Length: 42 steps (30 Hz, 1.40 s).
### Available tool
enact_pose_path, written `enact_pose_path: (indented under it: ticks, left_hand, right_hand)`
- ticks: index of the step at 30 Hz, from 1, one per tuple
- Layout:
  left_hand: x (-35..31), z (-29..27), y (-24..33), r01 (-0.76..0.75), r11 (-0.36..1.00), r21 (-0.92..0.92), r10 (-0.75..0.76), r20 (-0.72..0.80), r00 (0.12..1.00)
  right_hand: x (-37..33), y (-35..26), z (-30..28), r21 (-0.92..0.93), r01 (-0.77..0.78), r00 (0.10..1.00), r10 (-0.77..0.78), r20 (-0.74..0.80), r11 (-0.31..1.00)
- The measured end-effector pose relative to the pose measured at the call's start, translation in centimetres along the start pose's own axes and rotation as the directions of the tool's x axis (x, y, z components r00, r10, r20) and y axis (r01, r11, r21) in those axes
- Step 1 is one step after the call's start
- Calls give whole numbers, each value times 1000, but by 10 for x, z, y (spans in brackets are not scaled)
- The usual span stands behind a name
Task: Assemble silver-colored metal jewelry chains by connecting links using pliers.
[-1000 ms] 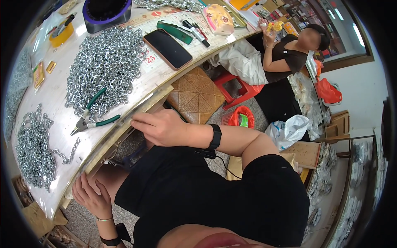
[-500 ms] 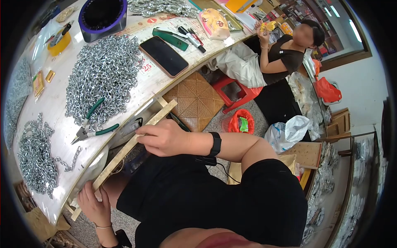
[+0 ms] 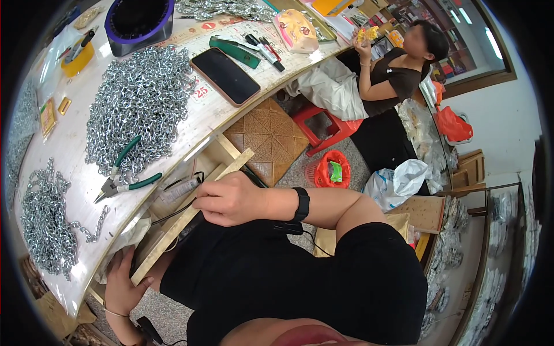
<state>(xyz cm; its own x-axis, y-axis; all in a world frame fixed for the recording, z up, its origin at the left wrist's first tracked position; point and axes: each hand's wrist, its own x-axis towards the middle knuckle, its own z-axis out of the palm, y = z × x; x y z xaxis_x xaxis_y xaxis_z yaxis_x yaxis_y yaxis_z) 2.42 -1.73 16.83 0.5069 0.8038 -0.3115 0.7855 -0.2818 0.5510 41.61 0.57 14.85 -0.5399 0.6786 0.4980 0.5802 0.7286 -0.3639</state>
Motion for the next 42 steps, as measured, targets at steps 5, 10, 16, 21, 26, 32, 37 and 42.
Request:
enact_pose_path:
  ticks: [5, 10, 16, 21, 26, 32, 37, 42]
  left_hand:
    - [4, -1, 6, 40, 999, 2, -40, -2, 999]
    - [2, 1, 8, 75, 997, -27, -77, -58, 995]
    - [3, 1, 6, 59, 998, -38, -62, -71, 996]
    - [-1, 8, 7, 93, 992, 85, -80, -140, 987]
    - [-4, 12, 4, 72, 972, 224, -23, -216, 976]
    - [-7, 16, -3, 21, 954, 298, 63, -271, 960]
    - [-11, 13, 2, 16, 951, 308, 71, -268, 961]
    - [-6, 17, -1, 0, 954, 298, 72, -229, 971]
  right_hand:
    - [2, 0, -1, 19, -9, 1000, 9, -23, 1000]
    - [3, -1, -1, 32, -11, 1000, 12, -26, 999]
    - [5, -2, -2, 27, -15, 1000, 16, -12, 1000]
    - [5, -2, 0, 26, -34, 999, 35, -28, 999]
    - [6, -1, 2, 17, -31, 999, 32, -42, 999]
    - [9, 1, 4, 10, -31, 997, 31, -65, 999]
    - [11, 1, 4, -1, -26, 996, 26, -84, 1000]
    - [2, 2, 8, -12, -54, 992, 53, -113, 998]
